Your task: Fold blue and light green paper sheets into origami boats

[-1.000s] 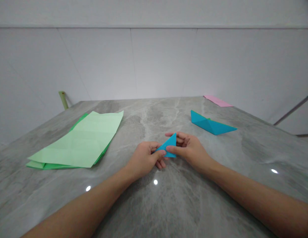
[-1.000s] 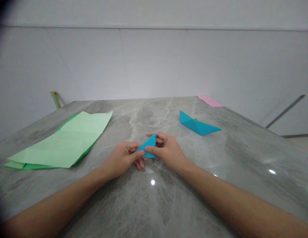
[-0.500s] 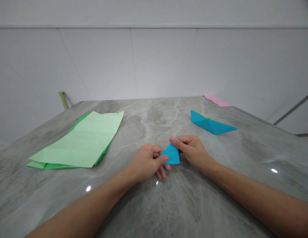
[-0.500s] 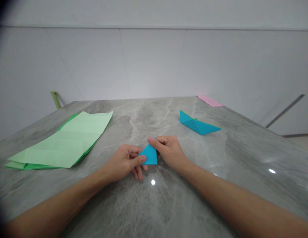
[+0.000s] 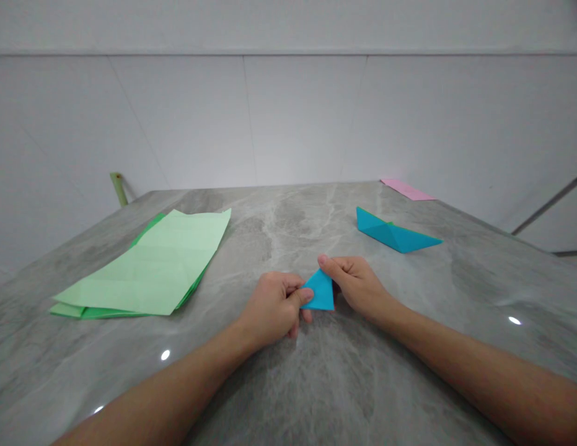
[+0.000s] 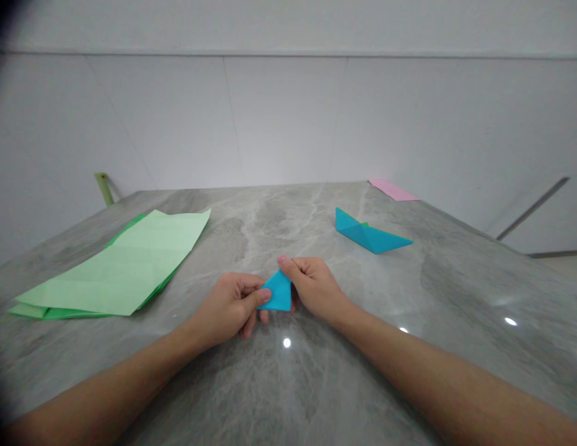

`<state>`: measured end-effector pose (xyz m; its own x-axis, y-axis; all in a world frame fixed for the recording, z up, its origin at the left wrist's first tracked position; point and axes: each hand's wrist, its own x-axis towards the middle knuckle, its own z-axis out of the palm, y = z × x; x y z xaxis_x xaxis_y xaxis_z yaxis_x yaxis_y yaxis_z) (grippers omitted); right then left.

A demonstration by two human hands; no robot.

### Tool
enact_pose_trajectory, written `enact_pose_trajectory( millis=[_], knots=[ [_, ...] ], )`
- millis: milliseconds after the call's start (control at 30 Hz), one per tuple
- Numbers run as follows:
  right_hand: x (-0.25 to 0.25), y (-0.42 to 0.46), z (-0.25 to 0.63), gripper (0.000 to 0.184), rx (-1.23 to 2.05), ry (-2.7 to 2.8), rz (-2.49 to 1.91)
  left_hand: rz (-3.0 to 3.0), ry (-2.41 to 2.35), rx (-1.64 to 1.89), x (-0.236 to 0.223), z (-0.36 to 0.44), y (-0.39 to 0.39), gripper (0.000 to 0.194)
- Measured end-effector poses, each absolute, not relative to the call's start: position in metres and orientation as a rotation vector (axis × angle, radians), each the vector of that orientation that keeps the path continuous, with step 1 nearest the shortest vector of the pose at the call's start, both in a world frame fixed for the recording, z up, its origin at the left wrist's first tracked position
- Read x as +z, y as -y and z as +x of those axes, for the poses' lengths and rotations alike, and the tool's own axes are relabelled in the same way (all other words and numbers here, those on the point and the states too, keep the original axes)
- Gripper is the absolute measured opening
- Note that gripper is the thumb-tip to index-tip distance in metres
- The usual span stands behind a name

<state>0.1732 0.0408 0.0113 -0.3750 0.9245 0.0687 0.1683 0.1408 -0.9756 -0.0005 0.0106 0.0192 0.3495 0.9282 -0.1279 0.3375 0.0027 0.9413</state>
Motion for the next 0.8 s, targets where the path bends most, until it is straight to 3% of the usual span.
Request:
enact_pose_trajectory(
  millis=[200, 400, 800],
  knots=[
    [0.012, -0.037, 0.170, 0.042, 1.594, 1.828, -1.032, 1.499, -1.198, 0.863, 0.007, -0.004, -0.017, 0.037],
    [0.010, -0.029, 0.168, 0.043, 1.641, 2.063, -0.997, 1.936, -1.443, 0.983, 0.011, 0.003, -0.016, 0.040],
    [0.016, -0.025, 0.162, 0.051, 1.662, 2.080, -0.984, 1.922, -1.609, 1.106, 0.009, 0.009, -0.024, 0.042]
  ],
)
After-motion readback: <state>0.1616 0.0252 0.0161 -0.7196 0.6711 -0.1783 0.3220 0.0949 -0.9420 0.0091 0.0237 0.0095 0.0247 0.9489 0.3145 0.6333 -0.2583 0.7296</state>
